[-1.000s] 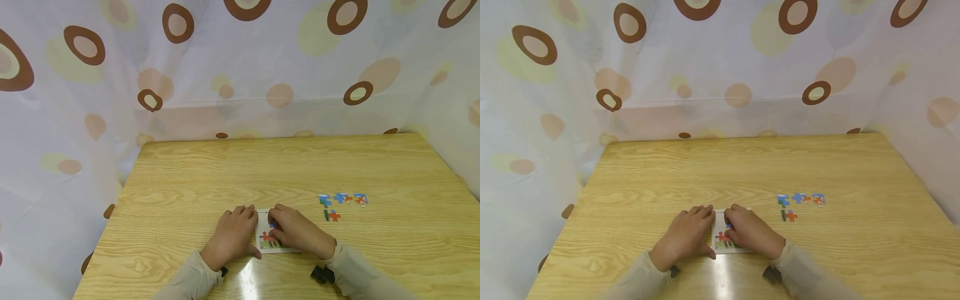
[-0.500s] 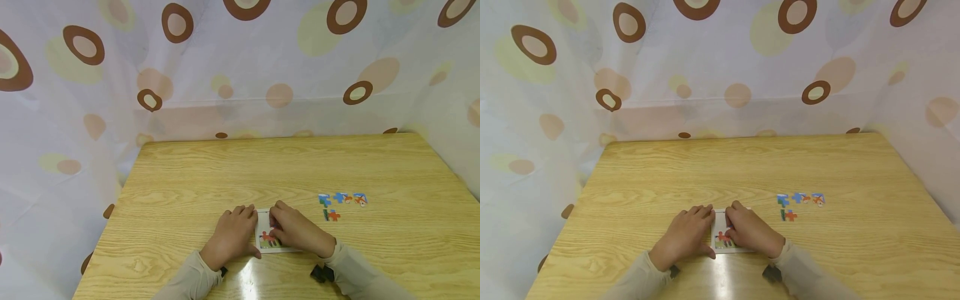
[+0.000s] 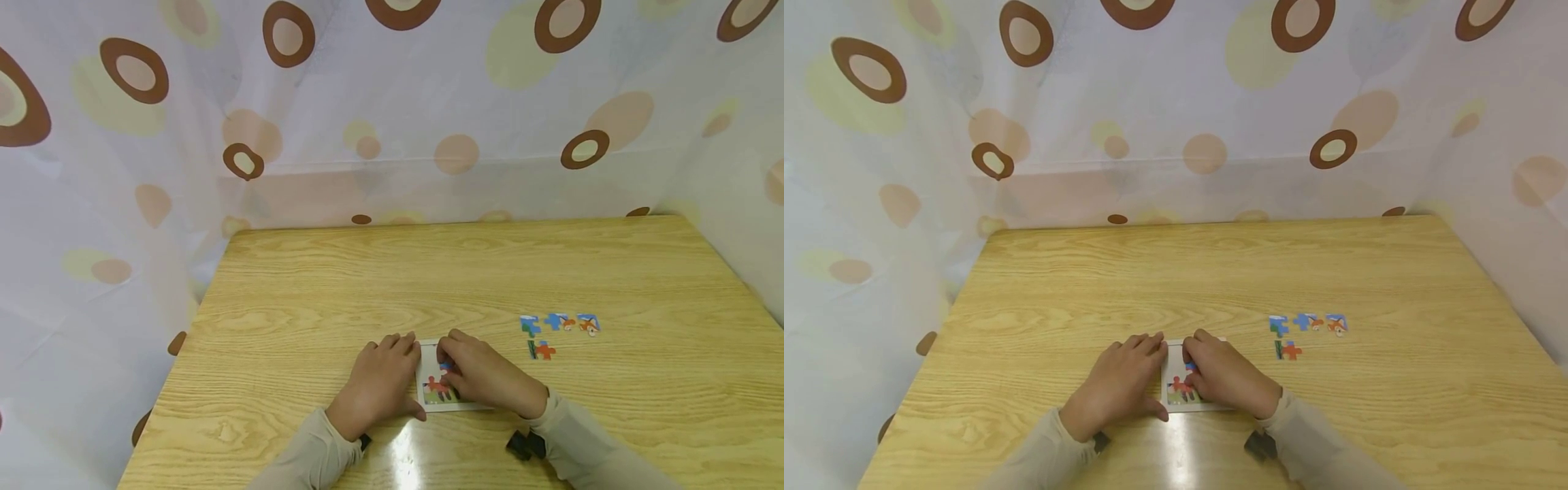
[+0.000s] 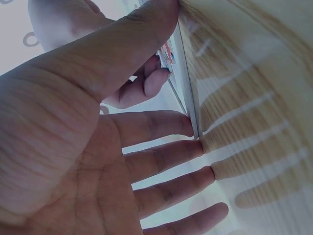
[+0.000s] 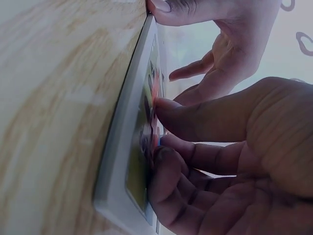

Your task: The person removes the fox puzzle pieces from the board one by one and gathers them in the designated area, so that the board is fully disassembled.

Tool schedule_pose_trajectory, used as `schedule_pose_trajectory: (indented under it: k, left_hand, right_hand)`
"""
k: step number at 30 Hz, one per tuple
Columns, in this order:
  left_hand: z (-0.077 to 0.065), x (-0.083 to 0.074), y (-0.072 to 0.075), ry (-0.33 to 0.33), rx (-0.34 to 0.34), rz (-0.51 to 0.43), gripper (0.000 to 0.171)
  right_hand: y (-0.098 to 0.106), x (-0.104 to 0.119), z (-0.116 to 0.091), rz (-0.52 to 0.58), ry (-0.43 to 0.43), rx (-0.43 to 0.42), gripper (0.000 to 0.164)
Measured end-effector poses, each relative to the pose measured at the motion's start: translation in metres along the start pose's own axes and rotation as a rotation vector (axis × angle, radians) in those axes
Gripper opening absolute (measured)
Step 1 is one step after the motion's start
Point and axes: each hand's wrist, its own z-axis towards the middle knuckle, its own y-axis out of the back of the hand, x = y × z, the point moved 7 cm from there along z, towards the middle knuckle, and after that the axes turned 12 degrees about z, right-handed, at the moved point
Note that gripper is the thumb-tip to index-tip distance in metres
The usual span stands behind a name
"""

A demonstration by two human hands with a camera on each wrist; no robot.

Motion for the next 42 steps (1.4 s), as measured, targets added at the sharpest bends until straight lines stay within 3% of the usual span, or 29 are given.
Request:
schedule_pose_trajectory:
  k: [26,36,42]
  left_hand:
    - [-0.001,0.001,0.002,-0.001,-0.004,-0.011,0.105]
    - [0.000,0.000,0.000,0.000,-0.003,-0.014,0.107]
    - [0.000,0.000,-0.001,0.002,-0.003,-0.033,0.107]
  right_hand:
    - [0.004,-0.006,0.002,0.087,0.010,0.018,0.024]
    - [0.009,-0.010,0.003,0.300,0.036,0.093,0.014]
    - [0.013,-0.019,0.003,0.351,0.047,0.096,0.016]
